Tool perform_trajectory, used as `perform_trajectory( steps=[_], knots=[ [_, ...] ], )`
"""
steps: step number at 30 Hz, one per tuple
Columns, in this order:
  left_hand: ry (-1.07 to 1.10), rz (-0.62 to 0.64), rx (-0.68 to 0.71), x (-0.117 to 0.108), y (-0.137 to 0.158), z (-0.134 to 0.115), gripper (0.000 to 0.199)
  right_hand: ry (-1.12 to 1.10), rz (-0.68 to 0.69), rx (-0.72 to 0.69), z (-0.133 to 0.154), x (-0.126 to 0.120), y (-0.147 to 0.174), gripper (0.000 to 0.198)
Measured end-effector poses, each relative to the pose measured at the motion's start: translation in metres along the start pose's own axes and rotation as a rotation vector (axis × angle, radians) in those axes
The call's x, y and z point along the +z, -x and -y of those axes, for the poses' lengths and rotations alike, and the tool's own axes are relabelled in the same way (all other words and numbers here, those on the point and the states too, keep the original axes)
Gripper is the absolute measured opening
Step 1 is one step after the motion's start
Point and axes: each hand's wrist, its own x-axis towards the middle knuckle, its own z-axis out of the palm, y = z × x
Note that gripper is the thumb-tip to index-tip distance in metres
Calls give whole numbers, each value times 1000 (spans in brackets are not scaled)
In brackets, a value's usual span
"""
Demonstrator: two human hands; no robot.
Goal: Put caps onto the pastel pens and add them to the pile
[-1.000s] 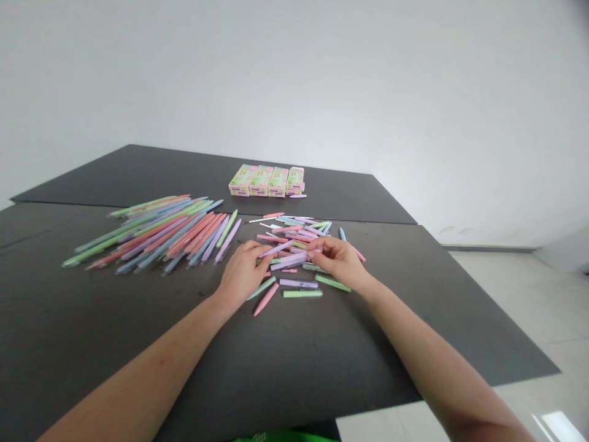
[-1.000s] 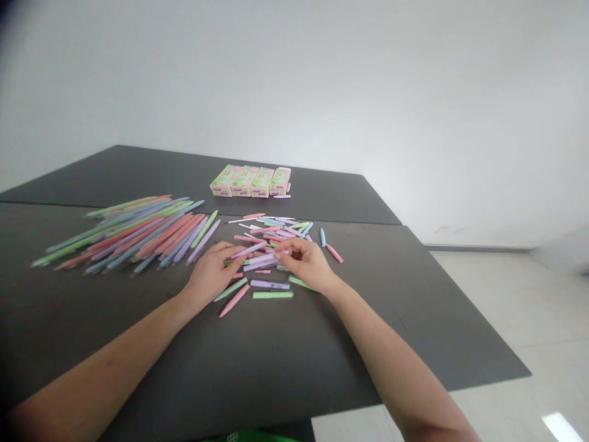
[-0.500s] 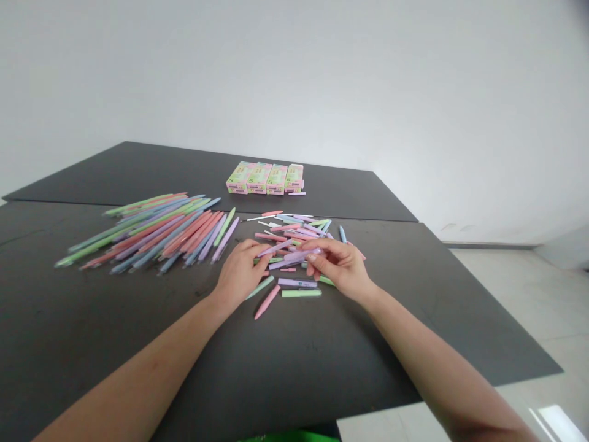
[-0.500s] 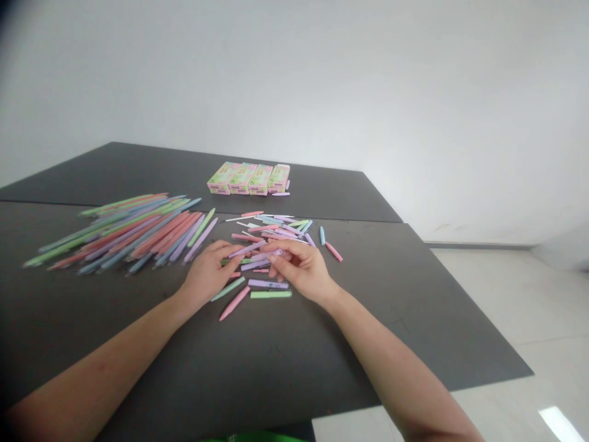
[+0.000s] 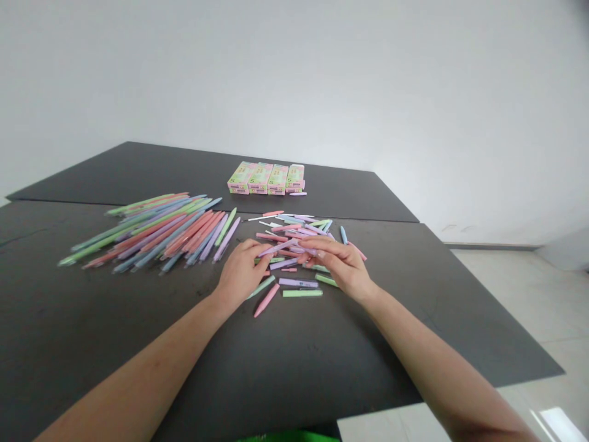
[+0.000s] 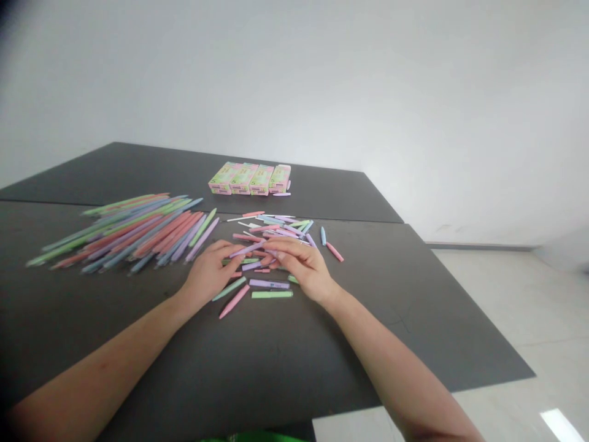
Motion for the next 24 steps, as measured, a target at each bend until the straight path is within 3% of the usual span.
perform_trajectory(
  steps=[6,15,20,24],
  knots=[
    [-51,-16,25,0,-1,1,28,-62,-127,48,-14,-9,-3,23],
    [-153,5,20,-1,-3,2,28,-237,-129,357,-26,-19,-11,15],
    [-167,39,-16,-1,-4,2,29,-69,-163,418,-33,-24,-11,14],
    [-106,16,-23,0,-4,4,30,290,-156,377,-39,-31,-9,22]
  ],
)
